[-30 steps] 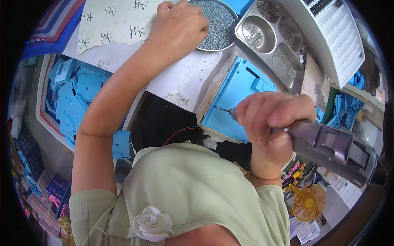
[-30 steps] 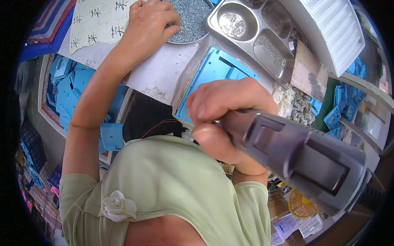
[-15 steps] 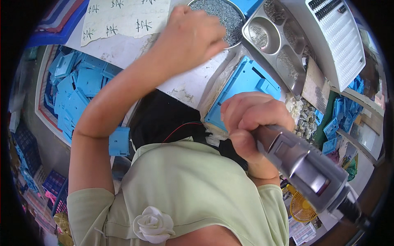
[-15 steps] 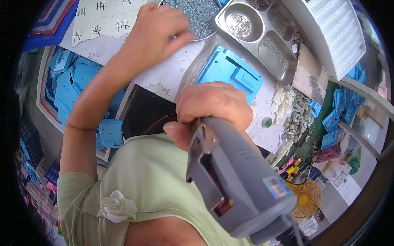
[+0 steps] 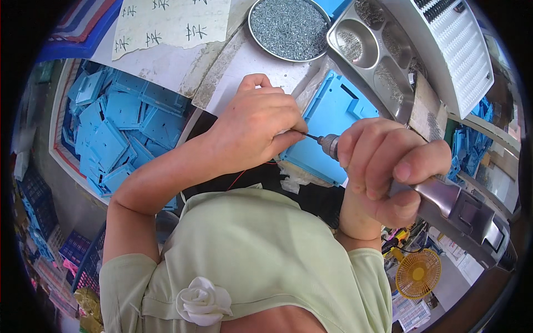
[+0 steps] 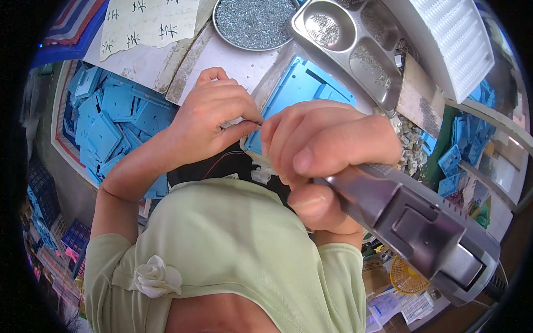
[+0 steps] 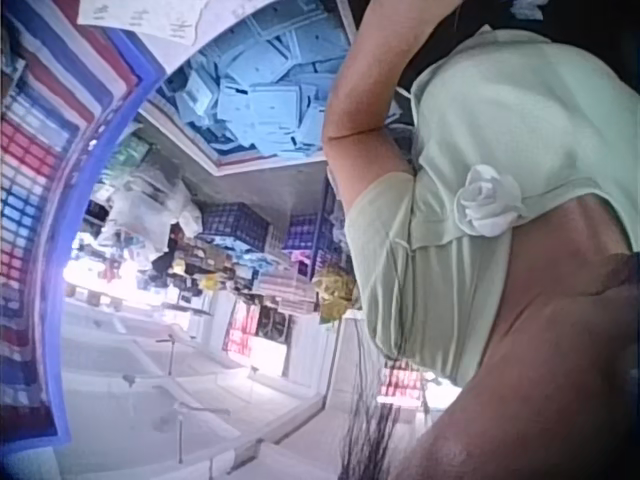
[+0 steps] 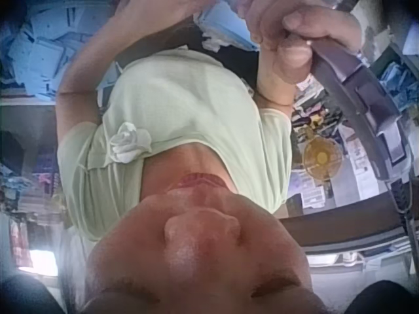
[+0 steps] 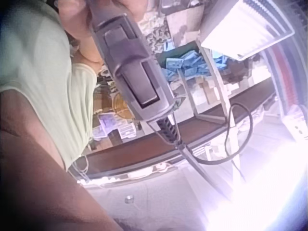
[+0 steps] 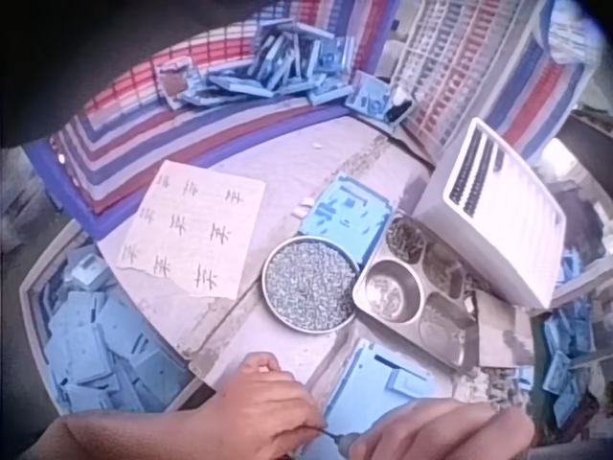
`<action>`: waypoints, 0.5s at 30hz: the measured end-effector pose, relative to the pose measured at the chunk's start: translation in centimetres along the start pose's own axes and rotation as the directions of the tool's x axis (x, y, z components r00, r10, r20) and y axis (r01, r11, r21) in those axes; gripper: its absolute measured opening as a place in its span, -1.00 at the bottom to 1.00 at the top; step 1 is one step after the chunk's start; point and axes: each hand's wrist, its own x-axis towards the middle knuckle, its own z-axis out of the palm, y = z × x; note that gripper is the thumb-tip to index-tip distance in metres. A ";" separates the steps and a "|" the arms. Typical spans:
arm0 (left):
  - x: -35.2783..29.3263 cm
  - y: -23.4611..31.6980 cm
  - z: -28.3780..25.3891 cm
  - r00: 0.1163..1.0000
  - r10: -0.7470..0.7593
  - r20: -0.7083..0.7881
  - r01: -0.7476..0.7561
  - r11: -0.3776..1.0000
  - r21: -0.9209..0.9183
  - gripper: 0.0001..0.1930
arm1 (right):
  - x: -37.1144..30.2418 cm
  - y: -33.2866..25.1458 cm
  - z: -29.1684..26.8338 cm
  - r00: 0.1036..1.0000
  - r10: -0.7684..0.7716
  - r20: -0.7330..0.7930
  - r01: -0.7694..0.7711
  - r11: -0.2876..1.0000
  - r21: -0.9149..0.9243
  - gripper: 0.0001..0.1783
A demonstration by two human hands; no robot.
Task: Assemble internal components of a plastic device casing including a motor, circuit board, and wiring, then secure the outer shell with screws.
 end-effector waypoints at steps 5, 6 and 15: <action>-0.2 0.6 -1.0 0.996 0.040 0.076 -0.052 0.985 0.167 -0.55 | -1.4 0.0 0.9 0.998 0.017 -0.056 -0.014 0.998 0.067 -0.68; -0.1 0.8 -1.1 0.999 0.043 0.033 -0.048 0.985 0.166 -0.47 | -2.1 0.0 1.1 0.998 0.018 -0.063 -0.009 0.991 0.132 -0.68; -0.5 -1.3 -2.2 0.996 -0.052 -0.065 0.058 0.993 0.099 -0.39 | -4.0 1.5 3.3 0.999 0.026 0.030 -0.024 0.998 -0.063 -0.73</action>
